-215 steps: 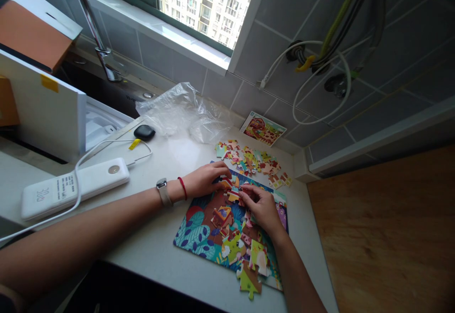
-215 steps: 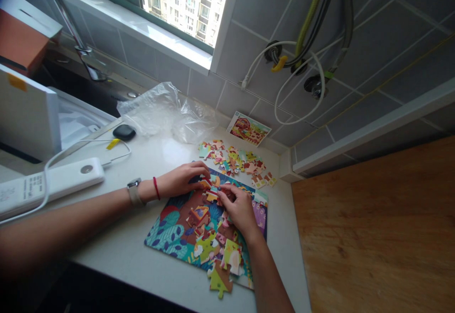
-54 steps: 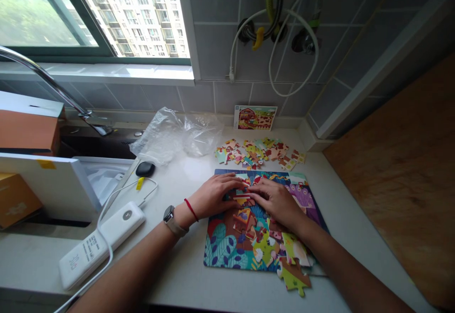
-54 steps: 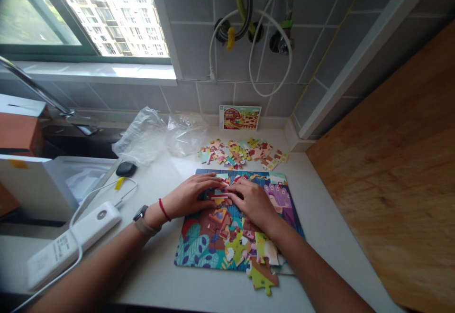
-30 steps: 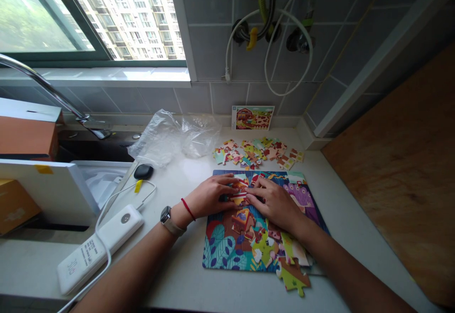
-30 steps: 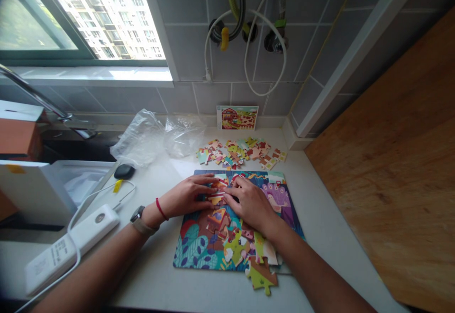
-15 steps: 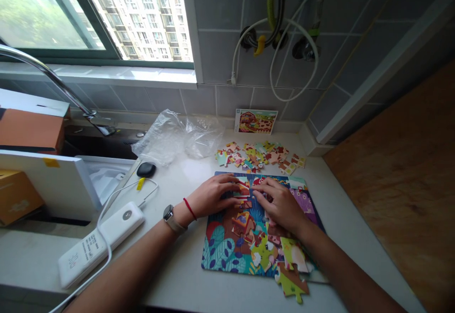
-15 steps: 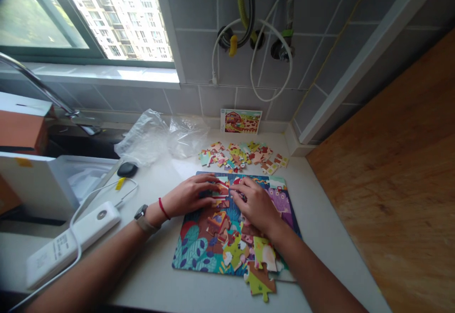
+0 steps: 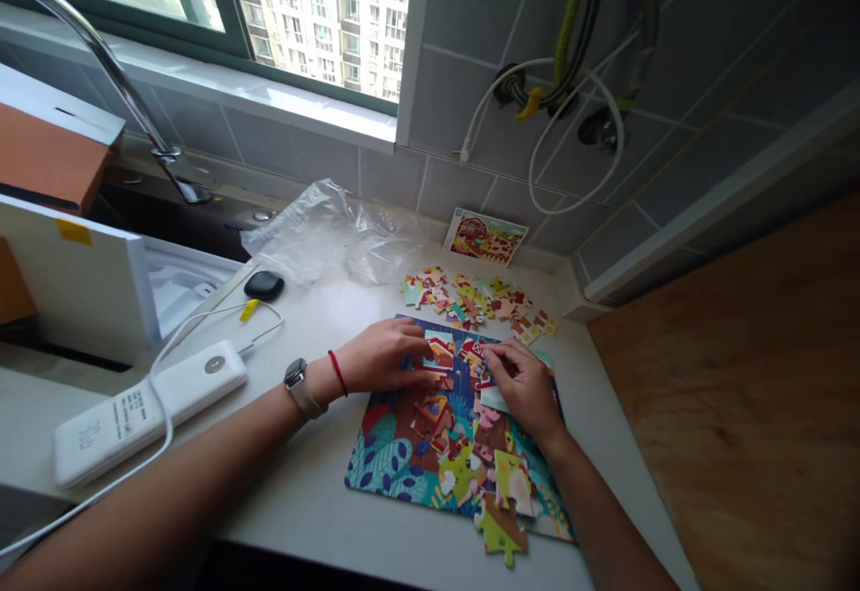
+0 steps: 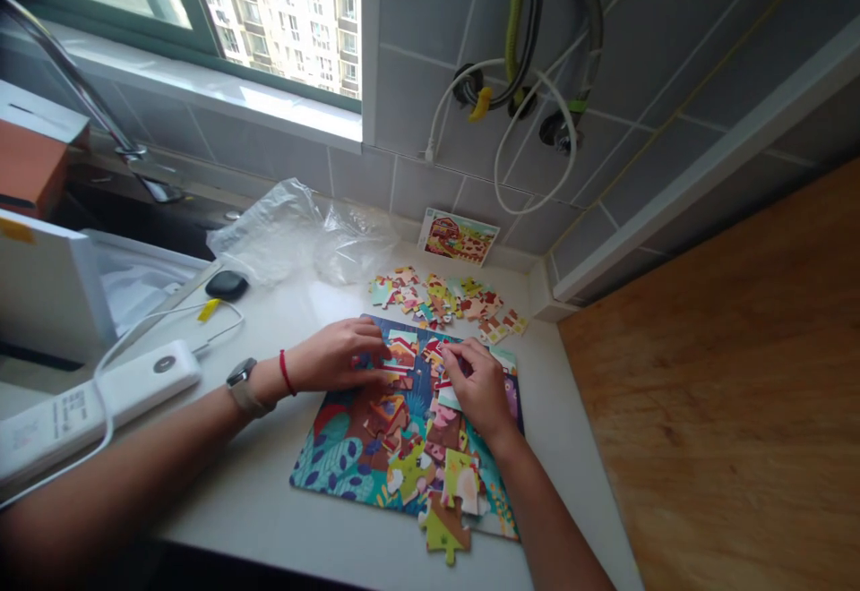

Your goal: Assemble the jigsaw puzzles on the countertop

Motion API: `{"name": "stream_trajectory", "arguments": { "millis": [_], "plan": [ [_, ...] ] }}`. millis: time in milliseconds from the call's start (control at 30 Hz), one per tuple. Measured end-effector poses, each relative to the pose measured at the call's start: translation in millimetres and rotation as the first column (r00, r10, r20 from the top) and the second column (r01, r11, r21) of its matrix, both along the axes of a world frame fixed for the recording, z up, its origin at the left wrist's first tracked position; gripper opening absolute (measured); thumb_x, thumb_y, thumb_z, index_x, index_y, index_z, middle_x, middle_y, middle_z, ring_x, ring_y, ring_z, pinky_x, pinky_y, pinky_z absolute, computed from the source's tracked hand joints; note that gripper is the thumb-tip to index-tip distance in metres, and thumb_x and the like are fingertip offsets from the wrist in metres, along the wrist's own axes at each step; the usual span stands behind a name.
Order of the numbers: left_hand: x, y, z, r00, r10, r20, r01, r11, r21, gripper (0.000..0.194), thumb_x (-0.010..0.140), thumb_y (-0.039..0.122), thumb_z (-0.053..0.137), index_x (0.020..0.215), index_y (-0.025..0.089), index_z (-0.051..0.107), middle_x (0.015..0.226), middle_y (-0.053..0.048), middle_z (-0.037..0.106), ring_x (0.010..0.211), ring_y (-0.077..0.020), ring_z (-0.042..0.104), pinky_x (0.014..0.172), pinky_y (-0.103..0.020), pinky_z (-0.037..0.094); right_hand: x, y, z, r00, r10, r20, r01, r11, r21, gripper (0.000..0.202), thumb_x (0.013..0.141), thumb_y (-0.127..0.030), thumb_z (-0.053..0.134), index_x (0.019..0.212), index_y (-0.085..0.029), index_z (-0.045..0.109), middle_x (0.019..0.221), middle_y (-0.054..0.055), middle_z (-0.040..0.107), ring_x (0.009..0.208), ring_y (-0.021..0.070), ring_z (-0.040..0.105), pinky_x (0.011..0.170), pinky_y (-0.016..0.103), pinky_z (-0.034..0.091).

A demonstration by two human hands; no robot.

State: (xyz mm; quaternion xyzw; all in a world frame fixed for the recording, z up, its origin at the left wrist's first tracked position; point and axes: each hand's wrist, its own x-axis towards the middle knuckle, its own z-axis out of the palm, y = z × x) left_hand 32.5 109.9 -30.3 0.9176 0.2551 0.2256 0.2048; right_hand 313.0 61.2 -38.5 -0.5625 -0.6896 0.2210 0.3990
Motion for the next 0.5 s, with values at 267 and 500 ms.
{"name": "stream_trajectory", "arguments": {
  "millis": [267,500],
  "plan": [
    [5.7,-14.7,-6.1,0.98,-0.178,-0.091,0.18,0.983,0.019,0.083,0.064,0.068,0.092,0.133,0.027,0.07,0.148,-0.013,0.059,0.15,-0.05,0.036,0.121,-0.063,0.035,-2.3,-0.5,-1.1,0.999,0.046,0.029,-0.046,0.999,-0.006,0.023,0.098,-0.038,0.065,0.094,-0.022,0.08,0.093,0.007,0.073,0.087,0.0228,0.07,0.079,0.034,0.054],
    [5.4,-15.9,-8.6,0.984,-0.163,-0.073,0.161,0.987,-0.03,0.065,0.066,0.059,0.095,0.117,0.025,0.074,0.148,-0.013,0.059,0.153,-0.0496,0.034,0.121,-0.064,0.037,-3.4,-1.0,-1.5,0.998,0.061,0.031,-0.061,0.998,-0.016,0.022,0.099,-0.037,0.064,0.095,-0.023,0.08,0.094,0.007,0.073,0.089,0.0237,0.07,0.083,0.036,0.055]
  ]
}}
